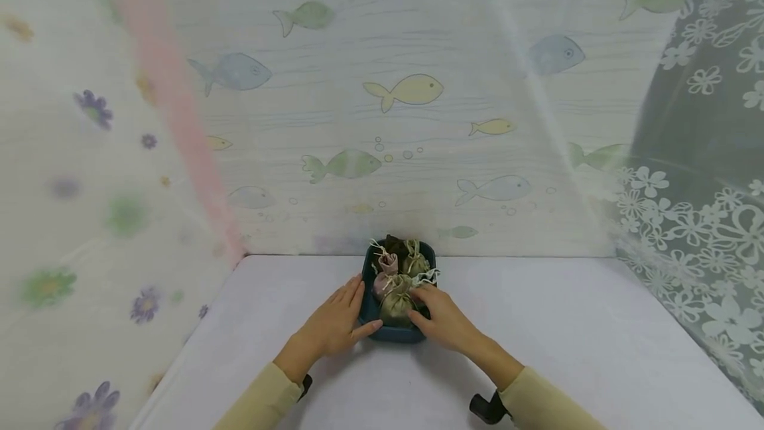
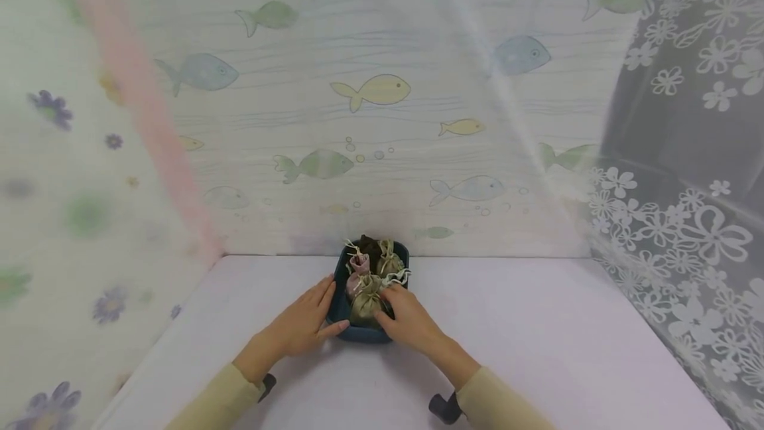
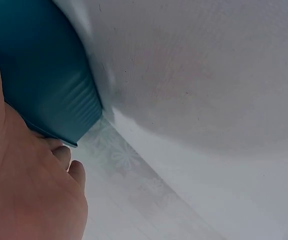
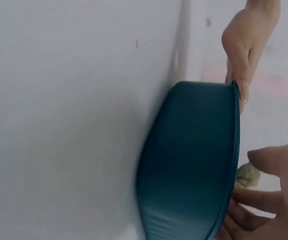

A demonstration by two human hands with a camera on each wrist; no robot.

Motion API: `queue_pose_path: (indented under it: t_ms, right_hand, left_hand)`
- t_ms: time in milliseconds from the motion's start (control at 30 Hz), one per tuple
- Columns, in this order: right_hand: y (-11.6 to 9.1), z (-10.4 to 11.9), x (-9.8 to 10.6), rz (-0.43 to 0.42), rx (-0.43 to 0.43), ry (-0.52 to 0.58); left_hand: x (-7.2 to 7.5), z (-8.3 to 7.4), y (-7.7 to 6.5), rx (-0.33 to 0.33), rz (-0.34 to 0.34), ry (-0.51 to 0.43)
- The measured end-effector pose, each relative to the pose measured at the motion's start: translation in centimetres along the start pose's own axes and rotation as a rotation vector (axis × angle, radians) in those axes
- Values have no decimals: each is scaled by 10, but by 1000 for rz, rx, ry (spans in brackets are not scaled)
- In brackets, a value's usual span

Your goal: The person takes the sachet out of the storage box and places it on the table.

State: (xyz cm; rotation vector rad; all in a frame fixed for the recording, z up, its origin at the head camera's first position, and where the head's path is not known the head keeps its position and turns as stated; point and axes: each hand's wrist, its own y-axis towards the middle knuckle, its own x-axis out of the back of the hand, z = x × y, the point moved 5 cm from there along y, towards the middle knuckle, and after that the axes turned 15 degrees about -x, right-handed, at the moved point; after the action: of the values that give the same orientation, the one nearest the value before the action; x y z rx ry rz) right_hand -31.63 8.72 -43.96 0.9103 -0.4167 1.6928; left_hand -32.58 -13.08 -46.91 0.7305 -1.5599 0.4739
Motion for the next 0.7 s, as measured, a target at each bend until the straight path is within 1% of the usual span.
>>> queue_pose_path:
  t_ms: [100,167,267,333,467,567,700]
  right_hand:
    - [2,2,-4,-17,-41,-16]
    - [3,4,-6,-28,-57,-19]
    - [3,7,-8,-52,-56,-20]
    - [4,8,-10,-82,-41,-40]
    - [5,7,-13,-109,-56,-54]
    - [7,6,-15,-96,-94,-14]
    - [10,6,-18,-99,-101,43]
  left_hand:
    - [2,-3,0,-8,-4,-11]
    - [3,-4,0,-4,11,-2]
    - [3,-5,1,4,26,1]
    - [3,-5,1,2,23,4]
    - [2,-5,2,-1,18,4]
    - [3,-5,2,4,29,5]
    - [5,-4,1,5,32,10]
